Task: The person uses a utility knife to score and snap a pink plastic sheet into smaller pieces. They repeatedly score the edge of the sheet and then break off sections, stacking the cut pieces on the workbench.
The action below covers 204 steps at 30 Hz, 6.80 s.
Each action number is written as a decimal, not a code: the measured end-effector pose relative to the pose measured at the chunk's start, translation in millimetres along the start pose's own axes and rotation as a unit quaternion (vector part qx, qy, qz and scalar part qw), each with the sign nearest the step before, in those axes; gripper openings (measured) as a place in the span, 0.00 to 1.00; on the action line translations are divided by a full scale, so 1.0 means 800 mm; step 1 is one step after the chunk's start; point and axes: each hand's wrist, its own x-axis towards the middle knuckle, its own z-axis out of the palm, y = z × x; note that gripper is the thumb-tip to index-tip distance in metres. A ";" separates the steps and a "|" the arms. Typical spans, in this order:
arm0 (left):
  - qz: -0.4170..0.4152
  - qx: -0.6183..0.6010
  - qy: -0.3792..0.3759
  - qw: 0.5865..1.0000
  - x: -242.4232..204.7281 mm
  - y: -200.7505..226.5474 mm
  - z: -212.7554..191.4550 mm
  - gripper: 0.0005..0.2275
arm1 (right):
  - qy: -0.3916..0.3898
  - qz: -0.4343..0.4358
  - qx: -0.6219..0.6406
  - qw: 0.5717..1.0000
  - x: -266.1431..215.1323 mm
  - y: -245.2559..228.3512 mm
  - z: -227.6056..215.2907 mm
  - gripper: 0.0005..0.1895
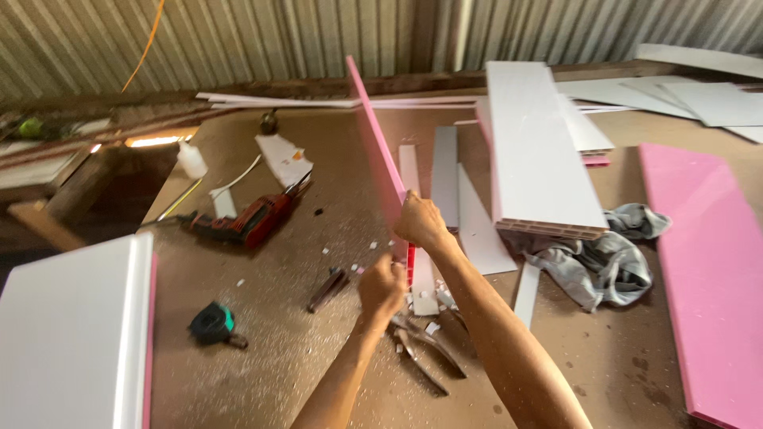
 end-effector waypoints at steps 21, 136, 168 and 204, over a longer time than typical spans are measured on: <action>-0.164 -0.320 -0.031 0.933 0.001 0.066 0.064 0.19 | 0.059 0.051 0.629 0.774 -0.246 0.140 -0.176 0.33; -0.222 -0.502 -0.281 0.787 -0.040 0.119 0.095 0.33 | 0.141 0.173 0.631 0.743 -0.301 0.375 -0.127 0.26; -0.255 -0.578 -0.151 0.760 -0.065 -0.061 -0.058 0.20 | -0.033 0.075 0.596 0.799 -0.246 0.041 -0.068 0.52; -0.070 -0.004 -0.141 0.988 0.166 0.079 -0.113 0.50 | -0.277 -0.073 -0.022 0.958 -0.204 0.014 -0.056 0.33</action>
